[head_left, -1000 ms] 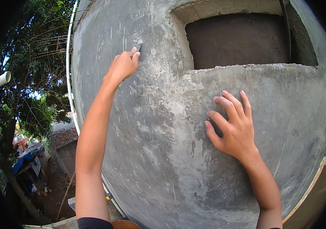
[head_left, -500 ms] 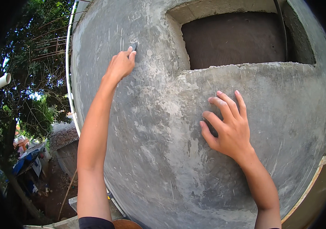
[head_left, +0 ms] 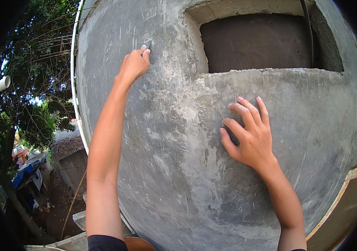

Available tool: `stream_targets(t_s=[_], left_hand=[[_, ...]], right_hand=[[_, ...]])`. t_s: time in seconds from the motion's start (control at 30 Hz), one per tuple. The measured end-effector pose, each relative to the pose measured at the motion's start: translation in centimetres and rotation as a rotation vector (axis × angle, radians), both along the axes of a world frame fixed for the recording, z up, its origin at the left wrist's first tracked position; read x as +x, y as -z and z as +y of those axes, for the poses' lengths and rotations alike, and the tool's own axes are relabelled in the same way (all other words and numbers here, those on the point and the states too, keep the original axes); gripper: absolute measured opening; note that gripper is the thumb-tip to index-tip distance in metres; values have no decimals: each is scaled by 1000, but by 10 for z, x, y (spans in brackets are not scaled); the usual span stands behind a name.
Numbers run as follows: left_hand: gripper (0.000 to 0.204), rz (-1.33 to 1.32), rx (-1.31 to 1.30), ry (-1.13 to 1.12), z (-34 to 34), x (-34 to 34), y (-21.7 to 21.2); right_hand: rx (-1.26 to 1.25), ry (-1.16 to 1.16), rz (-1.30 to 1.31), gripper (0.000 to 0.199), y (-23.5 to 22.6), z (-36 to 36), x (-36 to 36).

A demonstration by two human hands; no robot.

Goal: Scraping material off a concrete wall using a putty knife.

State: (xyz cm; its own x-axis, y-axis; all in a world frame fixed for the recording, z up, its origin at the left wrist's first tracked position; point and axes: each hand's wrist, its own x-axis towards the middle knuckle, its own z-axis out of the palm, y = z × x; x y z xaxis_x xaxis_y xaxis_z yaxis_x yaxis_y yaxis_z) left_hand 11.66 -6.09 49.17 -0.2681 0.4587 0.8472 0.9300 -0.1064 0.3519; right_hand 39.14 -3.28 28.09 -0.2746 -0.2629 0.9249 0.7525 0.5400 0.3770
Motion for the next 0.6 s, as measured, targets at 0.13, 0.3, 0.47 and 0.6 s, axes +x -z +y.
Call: stream_targets(t_s=[0.13,0.3,0.47,0.6], left_hand=[[49,224,146,-17,19,-33,2],[47,-44,-7,7,-6,-8,-9],[46,384,135,-23,-1,-37,41],[43,309,-45,30,-33,-30,134]], right_hand=[[9,-7,-23,13,-1,-1,-2],[0,-7,-9,12,-1,-3,-3],[17,-18,-3,12,-3,-5,1],[16,-21,-6,11,-2,-2,2]])
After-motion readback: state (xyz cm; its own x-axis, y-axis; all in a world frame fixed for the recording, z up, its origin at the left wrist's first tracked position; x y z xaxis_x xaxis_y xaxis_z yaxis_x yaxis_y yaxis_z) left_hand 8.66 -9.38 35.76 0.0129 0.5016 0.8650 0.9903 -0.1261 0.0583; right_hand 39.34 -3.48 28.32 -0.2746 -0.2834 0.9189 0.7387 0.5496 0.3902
